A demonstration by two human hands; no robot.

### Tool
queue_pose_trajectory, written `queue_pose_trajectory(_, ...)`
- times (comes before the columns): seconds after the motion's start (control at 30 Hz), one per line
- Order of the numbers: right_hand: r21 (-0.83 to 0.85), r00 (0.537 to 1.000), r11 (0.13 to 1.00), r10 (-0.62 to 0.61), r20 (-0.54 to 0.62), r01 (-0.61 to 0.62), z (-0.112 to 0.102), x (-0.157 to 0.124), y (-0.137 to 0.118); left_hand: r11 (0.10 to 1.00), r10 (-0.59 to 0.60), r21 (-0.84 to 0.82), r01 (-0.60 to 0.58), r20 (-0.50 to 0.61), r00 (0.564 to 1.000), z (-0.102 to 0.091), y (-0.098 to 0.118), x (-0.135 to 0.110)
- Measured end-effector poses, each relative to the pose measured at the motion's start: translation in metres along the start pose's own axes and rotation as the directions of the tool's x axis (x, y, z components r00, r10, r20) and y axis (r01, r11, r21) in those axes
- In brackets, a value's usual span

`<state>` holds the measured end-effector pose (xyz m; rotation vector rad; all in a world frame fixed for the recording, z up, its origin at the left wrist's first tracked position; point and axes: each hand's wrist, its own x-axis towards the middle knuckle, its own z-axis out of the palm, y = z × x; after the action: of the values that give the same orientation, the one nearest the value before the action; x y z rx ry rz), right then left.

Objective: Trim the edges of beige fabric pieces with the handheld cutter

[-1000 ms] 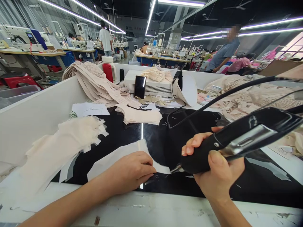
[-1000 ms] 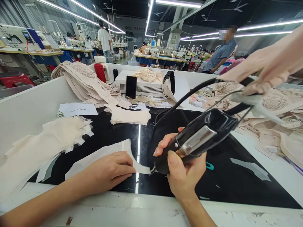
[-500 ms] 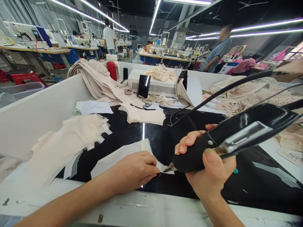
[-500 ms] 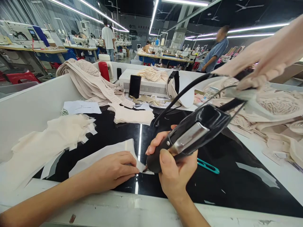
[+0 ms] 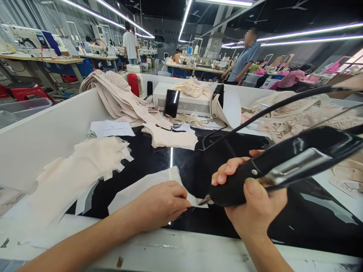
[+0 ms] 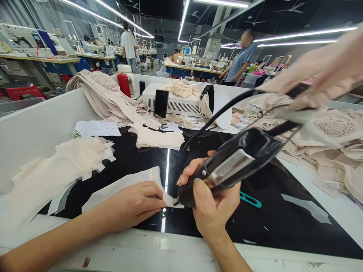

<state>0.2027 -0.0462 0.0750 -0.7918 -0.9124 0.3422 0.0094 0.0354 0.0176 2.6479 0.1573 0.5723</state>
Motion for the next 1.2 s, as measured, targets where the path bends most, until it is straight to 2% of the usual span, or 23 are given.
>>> queue_pose_trajectory(0.2, -0.02, 0.999, 1.0, -0.004, -0.032, 0.003, -0.01, 0.001, -0.002, 1.0, -0.014, -0.009, 0.014, 0.0, 1.0, 0.0, 0.001, -0.001)
queue_pose_trajectory(0.63, -0.056, 1.0, 0.998, 0.004, -0.017, -0.005, -0.011, 0.001, -0.002, 0.999, -0.001, 0.034, 0.001, -0.007, 1.0, 0.001, 0.0, -0.002)
queue_pose_trajectory(0.9, -0.032, 1.0, 0.999, -0.009, 0.013, 0.01, -0.015, -0.002, -0.002, 0.997, 0.059, 0.06, -0.053, -0.102, 0.993, -0.002, 0.001, 0.003)
queue_pose_trajectory(1.2, -0.04, 0.999, 0.999, -0.026, -0.04, 0.025, -0.014, 0.004, 0.001, 0.999, 0.019, 0.035, -0.017, -0.047, 0.999, 0.003, -0.002, 0.002)
